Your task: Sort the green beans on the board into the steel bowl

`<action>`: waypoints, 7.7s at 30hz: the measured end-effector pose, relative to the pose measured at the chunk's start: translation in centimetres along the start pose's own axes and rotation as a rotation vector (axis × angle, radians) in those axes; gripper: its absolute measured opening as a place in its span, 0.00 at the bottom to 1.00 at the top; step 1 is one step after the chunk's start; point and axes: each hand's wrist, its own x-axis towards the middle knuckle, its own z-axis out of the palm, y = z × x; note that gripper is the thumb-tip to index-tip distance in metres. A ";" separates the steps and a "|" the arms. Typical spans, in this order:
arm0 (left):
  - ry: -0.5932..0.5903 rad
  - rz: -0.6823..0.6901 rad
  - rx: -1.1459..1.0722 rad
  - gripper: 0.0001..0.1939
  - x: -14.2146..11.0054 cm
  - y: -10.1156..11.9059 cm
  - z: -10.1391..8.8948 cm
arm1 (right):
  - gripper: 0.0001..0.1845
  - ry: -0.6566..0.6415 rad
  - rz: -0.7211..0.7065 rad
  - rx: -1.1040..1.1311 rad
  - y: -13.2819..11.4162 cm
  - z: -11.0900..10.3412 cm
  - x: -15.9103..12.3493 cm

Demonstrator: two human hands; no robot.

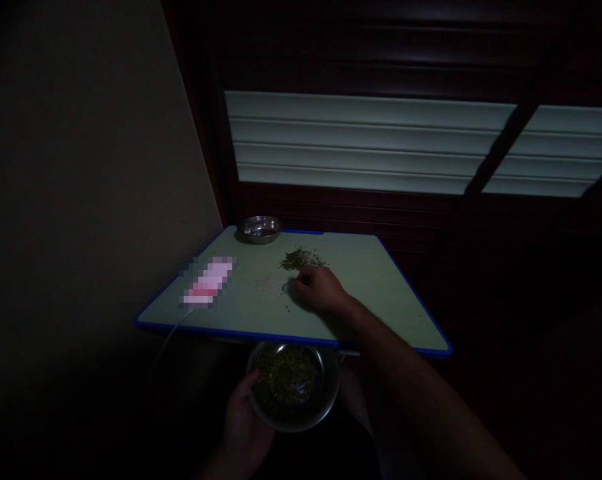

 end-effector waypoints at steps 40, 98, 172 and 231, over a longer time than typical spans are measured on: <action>-0.015 -0.003 -0.025 0.11 0.3 0.2 -0.1 | 0.11 -0.442 -0.042 0.157 -1.0 -1.5 0.1; -0.022 -0.067 -0.022 0.17 0.5 0.2 -0.8 | 0.10 -0.017 0.514 -0.094 -1.8 -1.0 -3.1; -0.025 -0.013 0.073 0.09 1.1 -0.2 -0.9 | 0.10 0.329 0.317 0.467 2.4 -1.7 -1.4; -0.027 -0.037 0.104 0.15 0.9 0.4 -0.4 | 0.07 -0.321 0.213 0.530 1.1 -2.0 -3.8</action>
